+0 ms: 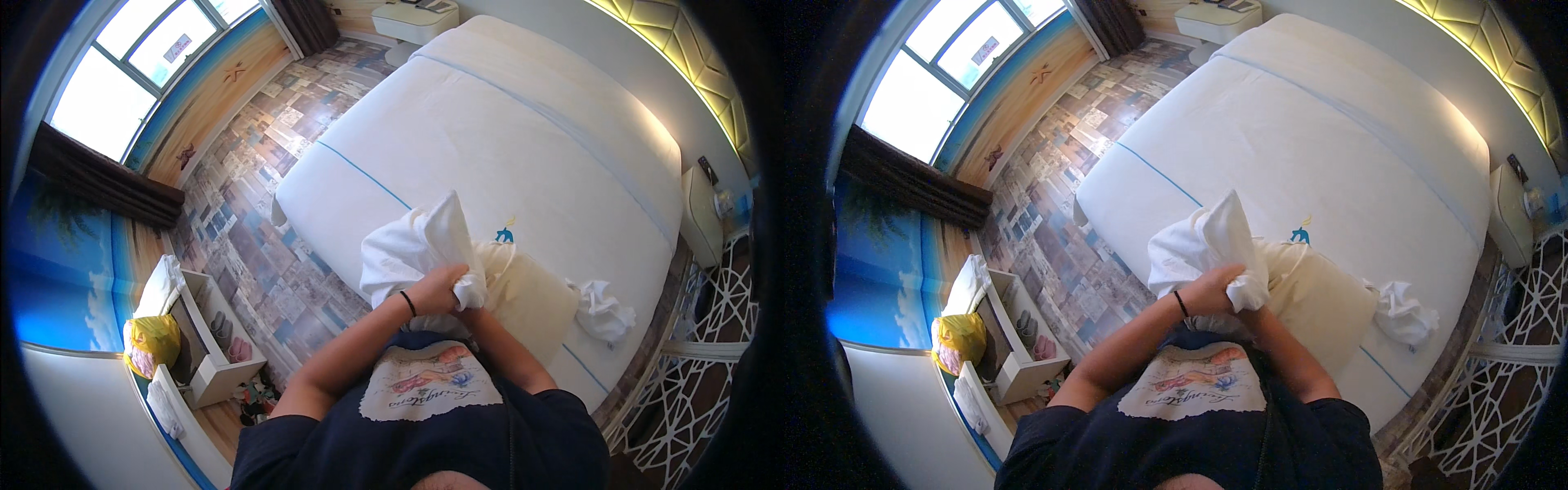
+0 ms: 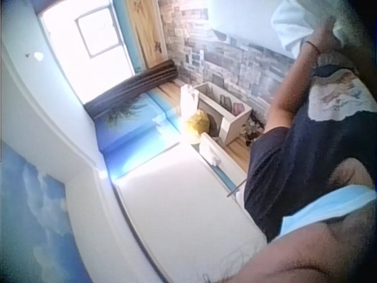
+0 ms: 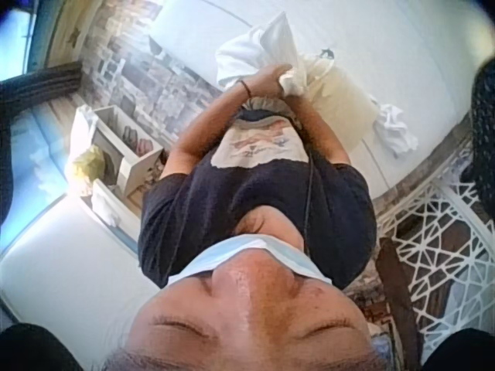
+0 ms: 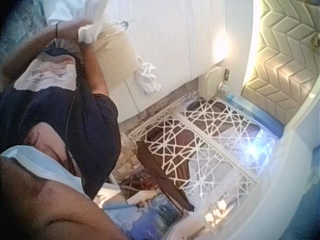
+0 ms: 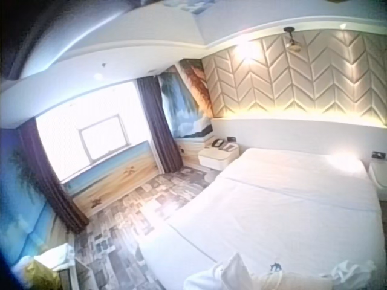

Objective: The person inserts a white pillow into a white pillowcase on a bed. They align the corners, pull the case over the pillow, and smooth the surface before placing the finished pillow on the bed.

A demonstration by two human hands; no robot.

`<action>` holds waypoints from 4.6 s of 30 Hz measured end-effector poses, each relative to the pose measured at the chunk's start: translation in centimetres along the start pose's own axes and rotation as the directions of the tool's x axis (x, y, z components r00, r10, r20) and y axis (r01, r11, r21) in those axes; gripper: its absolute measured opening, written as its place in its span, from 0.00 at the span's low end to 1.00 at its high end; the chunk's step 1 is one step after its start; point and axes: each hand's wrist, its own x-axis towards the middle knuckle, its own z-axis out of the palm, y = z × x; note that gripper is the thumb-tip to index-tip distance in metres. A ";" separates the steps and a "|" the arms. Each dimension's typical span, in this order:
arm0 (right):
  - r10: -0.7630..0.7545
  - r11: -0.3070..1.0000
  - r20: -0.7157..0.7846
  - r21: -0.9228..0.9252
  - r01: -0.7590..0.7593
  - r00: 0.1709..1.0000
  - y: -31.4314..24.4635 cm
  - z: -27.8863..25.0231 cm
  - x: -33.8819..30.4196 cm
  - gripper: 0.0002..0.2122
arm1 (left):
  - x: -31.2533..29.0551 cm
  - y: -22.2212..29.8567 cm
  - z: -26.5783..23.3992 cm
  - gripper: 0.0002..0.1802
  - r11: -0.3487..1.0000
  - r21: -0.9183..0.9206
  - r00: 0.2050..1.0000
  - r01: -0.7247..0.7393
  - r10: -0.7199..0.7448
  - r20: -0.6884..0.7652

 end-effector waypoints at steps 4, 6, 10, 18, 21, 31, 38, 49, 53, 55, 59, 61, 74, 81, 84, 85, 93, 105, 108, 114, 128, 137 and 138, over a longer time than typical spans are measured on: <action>-0.008 0.995 -0.048 -0.101 0.004 0.999 -4.4 -0.6 1.4 0.27 | 1.0 -0.8 -0.2 0.23 0.989 -0.132 0.997 0.062 -0.056 0.052; -0.018 0.987 -0.063 -0.162 0.007 0.998 -6.1 -1.4 2.3 0.27 | 0.8 0.2 -2.0 0.24 0.989 -0.134 0.995 0.065 -0.054 0.084; -0.013 0.983 -0.056 -0.186 0.003 0.998 -8.4 -2.3 3.8 0.26 | 0.5 1.1 -2.2 0.25 0.887 0.409 0.972 0.216 -0.237 0.001; -0.090 0.980 0.050 -0.175 0.097 0.995 -1.6 -0.5 2.1 0.32 | 1.5 -1.0 -1.4 0.18 0.949 0.311 0.997 0.057 -0.071 0.034; -0.099 0.959 -0.047 -0.269 0.083 0.994 -1.2 -1.3 3.3 0.30 | 0.9 -1.5 -2.2 0.20 0.985 -0.112 0.988 0.130 -0.119 0.099; 0.126 0.884 -0.159 -0.429 -0.183 0.979 -6.7 -5.9 6.6 0.21 | -3.6 -4.9 -5.1 0.13 0.924 0.237 0.935 0.301 -0.236 -0.266; 0.026 0.930 -0.160 -0.358 -0.083 0.987 -8.4 -0.6 7.6 0.19 | -2.6 -6.0 -2.7 0.16 0.939 0.274 0.877 0.206 -0.053 -0.478; 0.096 0.987 0.231 -0.151 -0.062 0.968 -7.8 5.8 9.3 0.16 | -7.5 -15.1 -4.4 0.19 0.846 0.047 0.518 0.531 -0.280 -0.808; 0.186 0.978 0.222 -0.135 -0.159 0.957 -6.6 9.3 12.3 0.12 | -8.4 -15.4 -3.4 0.15 0.782 0.079 0.457 0.618 -0.276 -0.846; 0.258 0.962 0.230 -0.146 -0.229 0.938 -4.5 11.8 12.9 0.12 | -9.3 -17.0 -2.9 0.14 0.766 0.047 0.429 0.641 -0.307 -0.850; 0.063 0.931 0.318 -0.359 0.058 0.946 -1.4 15.1 12.4 0.14 | -11.0 -20.3 -1.8 0.11 0.843 -0.104 0.470 0.528 -0.392 -0.791; -0.047 0.894 0.265 -0.418 0.159 0.963 1.5 16.8 10.6 0.15 | -11.2 -21.0 -1.0 0.11 0.891 -0.153 0.505 0.427 -0.375 -0.777; 0.012 0.917 0.420 -0.366 0.158 0.907 1.3 18.6 12.6 0.18 | -11.8 -19.3 -4.9 0.08 0.781 -0.442 0.559 0.440 -0.624 -0.546; -0.032 0.885 0.339 -0.428 0.184 0.940 0.8 19.6 13.5 0.20 | -12.4 -24.7 -4.2 0.13 0.830 -0.070 0.528 0.554 -0.415 -0.741; -0.022 0.885 0.314 -0.436 0.165 0.949 1.4 20.8 13.1 0.20 | -11.7 -22.5 -4.8 0.12 0.651 -0.329 0.455 0.683 -0.733 -0.505; -0.014 0.886 0.308 -0.438 0.155 0.951 1.9 20.9 13.2 0.20 | -11.1 -21.3 -5.2 0.11 0.637 -0.360 0.466 0.682 -0.757 -0.458; 0.050 0.944 0.391 -0.318 0.084 0.919 0.5 20.2 11.9 0.20 | -9.3 -20.9 -4.1 0.17 0.694 -0.625 0.638 0.359 -0.670 -0.378; 0.830 0.276 0.297 0.517 -0.810 0.473 -7.6 20.3 7.2 0.19 | -9.7 -25.6 -6.8 0.12 0.514 -0.846 0.673 0.144 -0.678 -0.297; 0.859 0.303 0.237 0.480 -0.823 0.454 -7.6 19.6 7.0 0.23 | -12.9 -31.6 -7.0 0.12 0.808 -0.020 0.561 0.588 -0.426 -0.710; 0.822 0.035 0.348 0.759 -0.650 0.451 -4.8 19.7 6.2 0.24 | -15.3 -33.8 -7.2 0.19 0.504 -0.539 0.408 0.675 -0.863 -0.298; 0.910 0.362 0.045 0.395 -0.845 0.411 -3.9 16.9 13.9 0.27 | -12.9 -34.1 -8.5 0.17 0.420 -0.644 0.508 0.639 -0.860 -0.056; 0.854 0.096 0.272 0.757 -0.647 0.444 -2.4 16.9 13.2 0.29 | -10.1 -35.1 -6.8 0.16 0.180 -0.692 0.445 0.699 -0.867 0.224; 0.827 0.159 0.296 0.694 -0.703 0.479 -3.0 16.5 13.4 0.29 | -9.9 -35.5 -6.5 0.16 0.241 -0.657 0.461 0.714 -0.869 0.182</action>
